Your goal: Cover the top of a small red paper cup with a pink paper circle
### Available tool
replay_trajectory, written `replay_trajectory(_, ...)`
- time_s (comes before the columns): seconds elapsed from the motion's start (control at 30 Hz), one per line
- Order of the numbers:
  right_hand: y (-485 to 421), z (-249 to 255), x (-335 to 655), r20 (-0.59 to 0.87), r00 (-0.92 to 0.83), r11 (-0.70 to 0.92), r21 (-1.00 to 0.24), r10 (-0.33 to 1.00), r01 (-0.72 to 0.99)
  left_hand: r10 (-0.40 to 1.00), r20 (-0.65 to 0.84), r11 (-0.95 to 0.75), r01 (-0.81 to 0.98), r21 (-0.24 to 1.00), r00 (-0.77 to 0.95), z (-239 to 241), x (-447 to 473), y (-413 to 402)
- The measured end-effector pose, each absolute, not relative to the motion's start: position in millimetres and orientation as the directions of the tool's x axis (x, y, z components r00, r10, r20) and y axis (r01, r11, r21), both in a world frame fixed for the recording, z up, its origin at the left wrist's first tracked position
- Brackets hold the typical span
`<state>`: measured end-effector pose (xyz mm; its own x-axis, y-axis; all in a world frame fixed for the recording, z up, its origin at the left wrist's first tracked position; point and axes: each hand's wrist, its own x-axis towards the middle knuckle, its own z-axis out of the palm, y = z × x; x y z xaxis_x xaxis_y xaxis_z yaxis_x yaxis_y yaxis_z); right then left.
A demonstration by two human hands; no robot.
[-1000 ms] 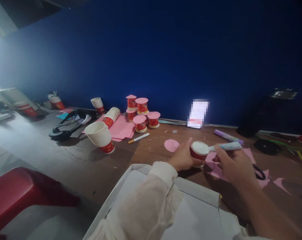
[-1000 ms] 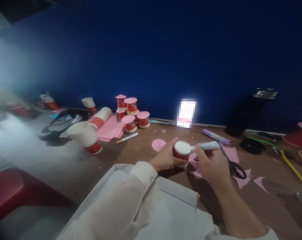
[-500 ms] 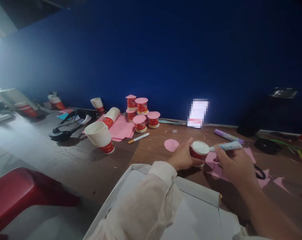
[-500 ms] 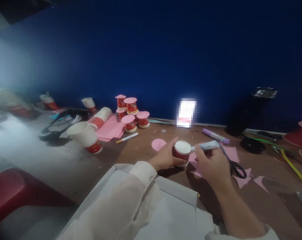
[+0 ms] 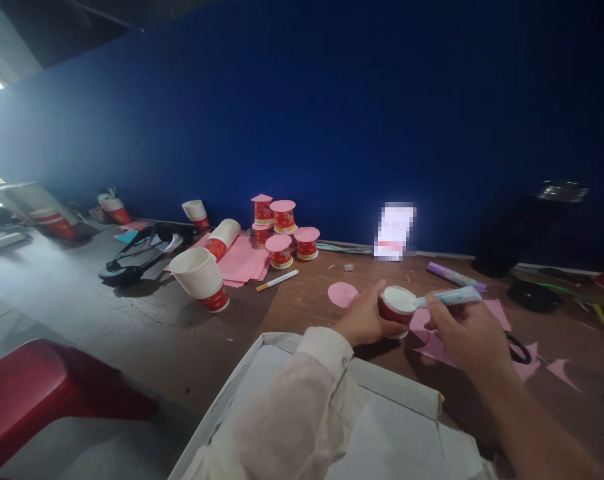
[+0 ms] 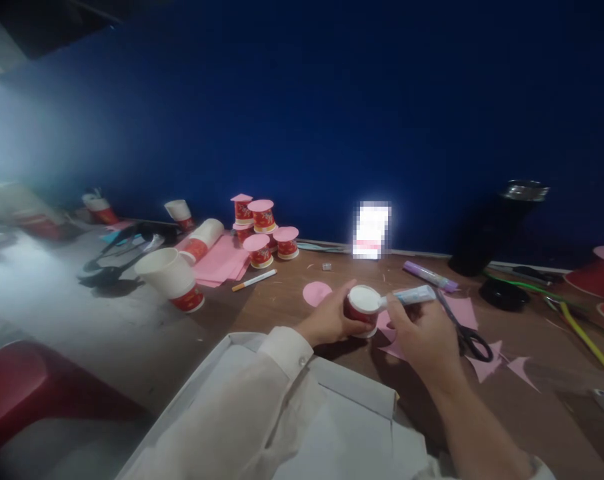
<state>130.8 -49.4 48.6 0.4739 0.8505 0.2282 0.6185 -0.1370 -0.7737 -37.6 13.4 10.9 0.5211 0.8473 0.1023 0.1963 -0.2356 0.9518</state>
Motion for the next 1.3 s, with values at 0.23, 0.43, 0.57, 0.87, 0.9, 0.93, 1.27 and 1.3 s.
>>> replay_trajectory(0.23,-50,47,133,0.219,0.503,-0.116,-0.826,0.836,0.552,0.853,0.099,-0.234,0.205,0.95,0.513,12,-37,13)
replay_trajectory(0.43,-52,51,128,0.2,0.468,-0.134,-0.798,0.861,0.588,0.83,0.12,-0.237,0.149,0.96,0.545,12,-37,12)
replay_trajectory(0.57,-49,49,133,0.209,0.487,-0.181,-0.751,0.848,0.636,0.852,0.106,-0.241,0.204,0.949,0.513,15,-38,11)
replay_trajectory(0.87,-55,51,130,0.231,0.469,-0.055,-0.853,0.853,0.519,0.795,0.043,-0.17,0.155,0.973,0.605,19,-46,14)
replay_trajectory(0.9,-55,52,129,0.233,0.452,-0.049,-0.847,0.861,0.53,0.794,0.038,-0.162,0.152,0.975,0.607,19,-46,14)
replay_trajectory(0.93,-55,52,127,0.235,0.436,-0.045,-0.839,0.869,0.543,0.796,0.031,-0.153,0.151,0.976,0.605,20,-46,13)
replay_trajectory(1.27,-52,51,136,0.162,0.557,-0.147,-0.871,0.815,0.468,0.787,0.024,-0.175,0.186,0.967,0.616,25,-49,11)
replay_trajectory(1.3,-52,52,136,0.167,0.563,-0.132,-0.882,0.809,0.452,0.791,0.022,-0.184,0.203,0.962,0.611,24,-48,10)
